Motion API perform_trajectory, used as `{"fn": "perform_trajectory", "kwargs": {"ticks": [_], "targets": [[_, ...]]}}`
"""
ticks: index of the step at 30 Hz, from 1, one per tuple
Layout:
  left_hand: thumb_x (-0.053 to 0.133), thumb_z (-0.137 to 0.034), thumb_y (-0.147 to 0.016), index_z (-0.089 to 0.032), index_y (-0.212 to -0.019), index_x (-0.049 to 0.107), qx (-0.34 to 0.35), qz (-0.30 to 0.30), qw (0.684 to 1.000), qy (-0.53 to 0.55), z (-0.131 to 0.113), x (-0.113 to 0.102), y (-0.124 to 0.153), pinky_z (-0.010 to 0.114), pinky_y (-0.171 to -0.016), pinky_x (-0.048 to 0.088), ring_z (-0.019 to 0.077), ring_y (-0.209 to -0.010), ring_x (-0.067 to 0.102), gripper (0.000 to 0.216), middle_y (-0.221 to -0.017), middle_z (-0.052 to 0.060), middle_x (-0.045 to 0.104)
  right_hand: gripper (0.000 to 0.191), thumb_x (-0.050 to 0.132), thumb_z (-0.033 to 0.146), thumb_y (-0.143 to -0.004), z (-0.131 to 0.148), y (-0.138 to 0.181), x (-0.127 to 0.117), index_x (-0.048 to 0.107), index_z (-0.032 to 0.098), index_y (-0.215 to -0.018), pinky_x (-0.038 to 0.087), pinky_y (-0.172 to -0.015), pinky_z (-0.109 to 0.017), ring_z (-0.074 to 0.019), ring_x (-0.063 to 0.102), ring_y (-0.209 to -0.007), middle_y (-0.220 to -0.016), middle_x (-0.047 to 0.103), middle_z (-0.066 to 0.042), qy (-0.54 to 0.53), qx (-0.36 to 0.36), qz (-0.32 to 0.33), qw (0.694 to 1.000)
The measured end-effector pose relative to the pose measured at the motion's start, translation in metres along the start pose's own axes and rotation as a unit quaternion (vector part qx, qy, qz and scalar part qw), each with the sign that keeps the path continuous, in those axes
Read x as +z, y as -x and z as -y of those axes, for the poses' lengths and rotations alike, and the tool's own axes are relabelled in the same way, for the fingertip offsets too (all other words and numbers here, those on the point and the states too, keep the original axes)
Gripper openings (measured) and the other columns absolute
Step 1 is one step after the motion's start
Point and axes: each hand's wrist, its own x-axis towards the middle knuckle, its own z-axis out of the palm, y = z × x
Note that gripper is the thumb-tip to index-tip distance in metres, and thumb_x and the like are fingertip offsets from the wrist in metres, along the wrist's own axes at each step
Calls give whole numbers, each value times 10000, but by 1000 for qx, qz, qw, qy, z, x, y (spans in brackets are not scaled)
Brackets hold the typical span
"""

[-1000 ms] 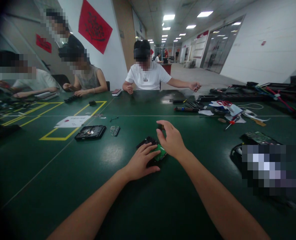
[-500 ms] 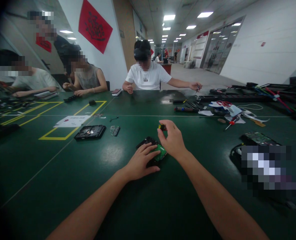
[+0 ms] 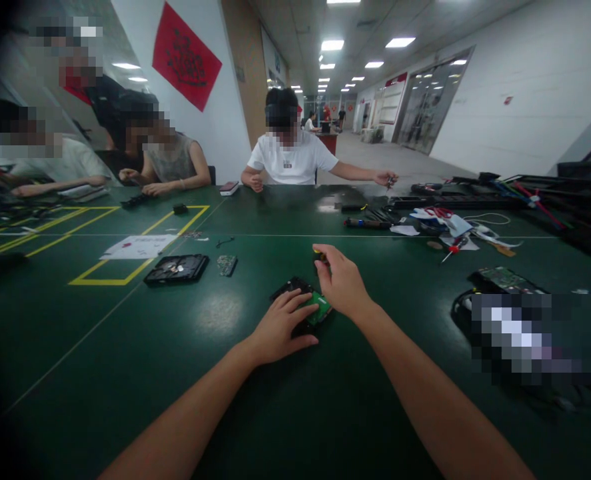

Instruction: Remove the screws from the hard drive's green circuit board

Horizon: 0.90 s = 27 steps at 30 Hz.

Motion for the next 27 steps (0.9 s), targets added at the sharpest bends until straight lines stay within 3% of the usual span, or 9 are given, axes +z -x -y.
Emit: {"fn": "perform_trajectory", "kwargs": {"ticks": [3, 7, 11, 15, 24, 27], "targets": [[662, -673, -897, -286, -1515, 503, 0, 1, 1000, -1, 0, 1, 0, 592, -1238, 252, 385, -1519, 310, 746, -1597, 93, 449, 299, 552, 264, -991, 5, -9, -3, 612, 226, -1282, 548, -935, -436, -250, 702, -1025, -1236, 709, -102, 5, -6, 18, 1000], [654, -669, -905, -298, -1520, 493, -2, 0, 1000, 0, 0, 0, 0, 594, -1239, 250, 378, -1524, 304, 736, -1605, 82, 442, 184, 565, 343, -1000, 14, -24, -9, 700, 234, -1059, 534, -883, -412, -255, 676, -1022, -1083, 730, -86, 33, -24, 17, 999], [662, -676, -895, -299, -1522, 492, -5, 5, 1000, -2, 0, 0, 0, 597, -1241, 246, 381, -1526, 299, 751, -1610, 81, 435, 192, 577, 331, -994, 19, -35, -15, 701, 230, -888, 498, -815, -388, -232, 654, -879, -936, 713, -66, 92, -9, 25, 995], [667, -673, -894, -305, -1531, 481, -3, 6, 1000, -2, 1, 0, 0, 593, -1244, 243, 376, -1526, 301, 758, -1609, 79, 435, 117, 615, 285, -961, 19, -38, -17, 691, 229, -892, 486, -767, -369, -208, 631, -779, -910, 699, -56, 111, 8, 38, 993], [660, -681, -895, -307, -1529, 484, -4, 7, 1000, -1, 0, 0, -1, 596, -1236, 257, 378, -1529, 295, 756, -1609, 85, 435, 103, 586, 250, -959, 22, -26, -24, 671, 221, -1010, 503, -778, -378, -224, 669, -816, -1024, 736, -79, 85, 16, 37, 996], [664, -666, -900, -310, -1527, 484, -5, 5, 1000, 2, -1, -1, -1, 601, -1234, 257, 378, -1527, 300, 743, -1606, 84, 441, 129, 572, 241, -960, 19, -22, -24, 666, 218, -1044, 503, -757, -372, -219, 669, -780, -969, 743, -73, 73, 25, 29, 997]]}}
